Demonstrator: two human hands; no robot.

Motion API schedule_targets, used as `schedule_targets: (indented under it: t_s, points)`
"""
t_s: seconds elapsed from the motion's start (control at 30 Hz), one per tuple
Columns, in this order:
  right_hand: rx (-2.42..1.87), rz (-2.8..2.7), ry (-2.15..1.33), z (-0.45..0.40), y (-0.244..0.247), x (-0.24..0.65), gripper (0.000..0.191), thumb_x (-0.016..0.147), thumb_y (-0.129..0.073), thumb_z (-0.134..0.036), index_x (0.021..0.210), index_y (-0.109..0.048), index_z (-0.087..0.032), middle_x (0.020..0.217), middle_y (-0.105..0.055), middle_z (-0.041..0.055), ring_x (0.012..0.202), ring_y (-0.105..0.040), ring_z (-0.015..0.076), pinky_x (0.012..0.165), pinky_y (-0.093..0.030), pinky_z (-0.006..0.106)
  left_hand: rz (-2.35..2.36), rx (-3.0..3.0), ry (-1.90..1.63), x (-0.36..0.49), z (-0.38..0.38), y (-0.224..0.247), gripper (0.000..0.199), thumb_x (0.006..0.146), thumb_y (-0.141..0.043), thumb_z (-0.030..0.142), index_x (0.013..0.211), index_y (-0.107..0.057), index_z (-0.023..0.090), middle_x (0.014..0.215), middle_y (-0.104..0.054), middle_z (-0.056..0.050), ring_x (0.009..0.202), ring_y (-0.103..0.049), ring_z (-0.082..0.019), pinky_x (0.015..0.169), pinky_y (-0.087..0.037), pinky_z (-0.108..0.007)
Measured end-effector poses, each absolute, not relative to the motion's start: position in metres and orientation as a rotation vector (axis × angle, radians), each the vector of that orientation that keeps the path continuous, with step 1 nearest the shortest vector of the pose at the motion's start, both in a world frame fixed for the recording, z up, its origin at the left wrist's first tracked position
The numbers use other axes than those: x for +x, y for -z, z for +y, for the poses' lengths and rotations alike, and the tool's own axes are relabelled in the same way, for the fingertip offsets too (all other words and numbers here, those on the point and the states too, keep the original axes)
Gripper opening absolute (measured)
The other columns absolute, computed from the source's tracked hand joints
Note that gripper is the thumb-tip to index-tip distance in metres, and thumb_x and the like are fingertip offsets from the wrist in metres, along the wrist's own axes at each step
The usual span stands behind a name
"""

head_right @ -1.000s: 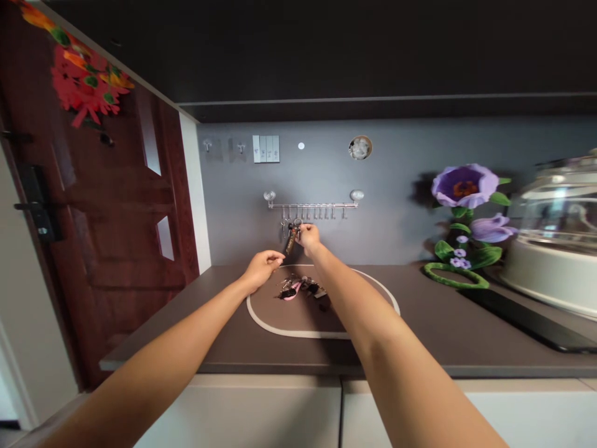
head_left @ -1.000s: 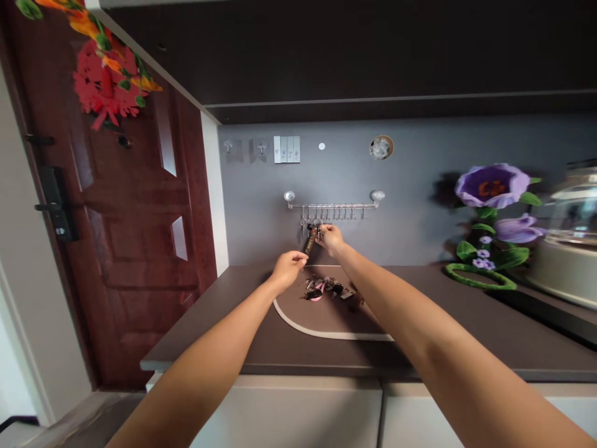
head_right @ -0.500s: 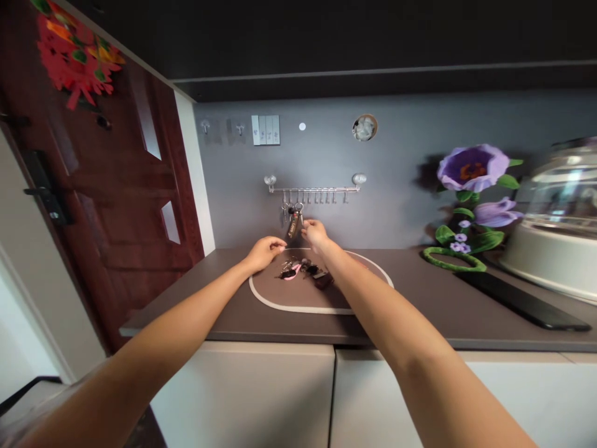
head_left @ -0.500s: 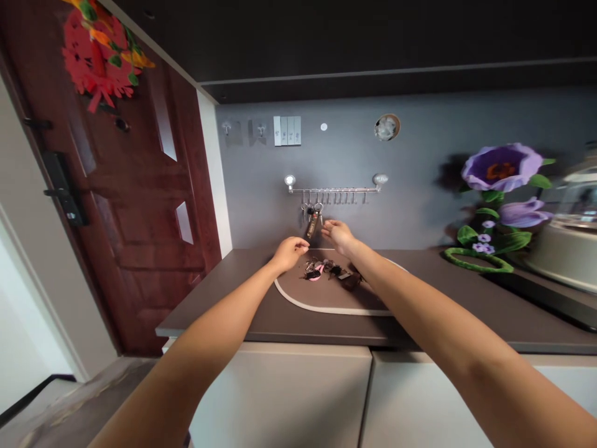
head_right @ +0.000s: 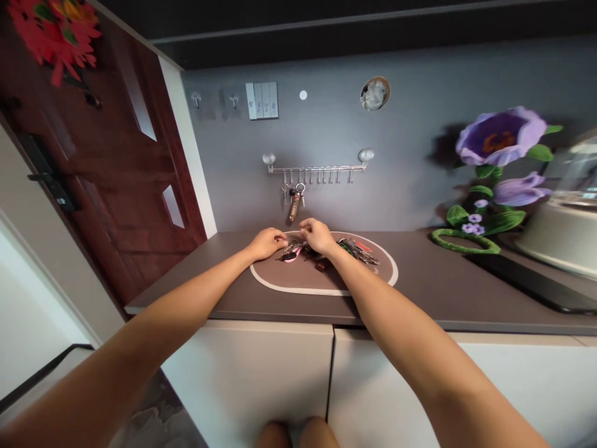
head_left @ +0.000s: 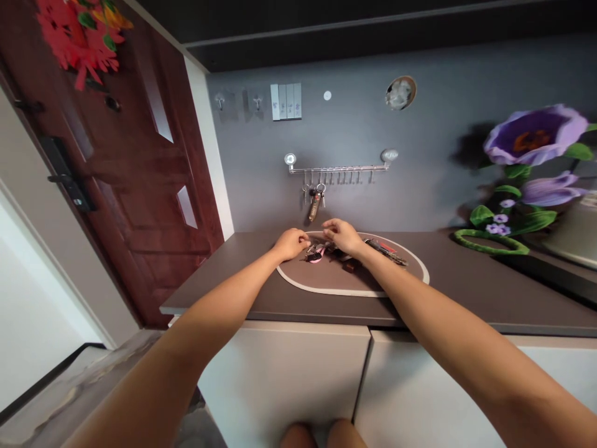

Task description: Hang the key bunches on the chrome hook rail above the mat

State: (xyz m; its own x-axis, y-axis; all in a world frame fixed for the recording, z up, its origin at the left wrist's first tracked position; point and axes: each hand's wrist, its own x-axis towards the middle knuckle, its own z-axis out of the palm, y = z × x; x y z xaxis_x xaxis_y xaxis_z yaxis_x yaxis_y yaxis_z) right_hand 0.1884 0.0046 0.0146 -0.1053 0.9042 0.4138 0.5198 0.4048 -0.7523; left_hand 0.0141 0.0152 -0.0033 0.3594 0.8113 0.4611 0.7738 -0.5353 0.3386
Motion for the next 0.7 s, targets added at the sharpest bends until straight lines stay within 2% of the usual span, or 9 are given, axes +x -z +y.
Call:
schedule_targets:
  t_s: [0.1,0.23,0.4,0.7]
  points:
    - [-1.325,-1.969,-0.23,0.0087,-0.0126,0.1928,0.021,0.075,-0.051,-0.012,0.095,-0.057,-0.014,0.086,-0.065,0.0076,0.077,-0.06,0.0132,0.077,-0.044,0.026,1.483,2.517,-0.842,0.0152,0.0154,0.0053,0.022,0.071,-0.054,0.03,0.083,-0.068,0.018,0.078,-0.064,-0.004,0.068,-0.055,-0.014,0.063,-0.039,-0.024]
    - [-1.324,-2.103,-0.092,0.0117,-0.011,0.1915,0.022,0.077,-0.049,-0.013,0.095,-0.06,-0.013,0.089,-0.066,0.0078,0.082,-0.06,0.0136,0.077,-0.042,0.022,1.485,2.512,-0.82,0.0146,0.0182,0.0078,0.022,0.071,-0.055,0.031,0.081,-0.069,0.018,0.075,-0.065,-0.004,0.067,-0.055,-0.014,0.062,-0.038,-0.024]
    - [-1.311,-2.145,-0.054,0.0103,-0.0102,0.1861,0.022,0.077,-0.049,-0.016,0.096,-0.061,-0.014,0.093,-0.065,0.0078,0.085,-0.059,0.015,0.077,-0.042,0.023,1.455,2.506,-0.823,0.0128,0.0212,0.0096,0.02,0.072,-0.054,0.029,0.079,-0.07,0.019,0.078,-0.067,-0.003,0.07,-0.056,-0.014,0.064,-0.038,-0.024]
    - [-1.306,-2.116,-0.105,0.0099,-0.0076,0.1832,0.02,0.076,-0.049,-0.012,0.088,-0.064,-0.017,0.086,-0.066,0.0063,0.077,-0.059,0.0153,0.073,-0.041,0.023,1.482,2.56,-0.773,0.0124,0.016,0.0058,0.017,0.073,-0.054,0.022,0.072,-0.07,0.018,0.074,-0.067,-0.004,0.067,-0.055,-0.014,0.065,-0.039,-0.024]
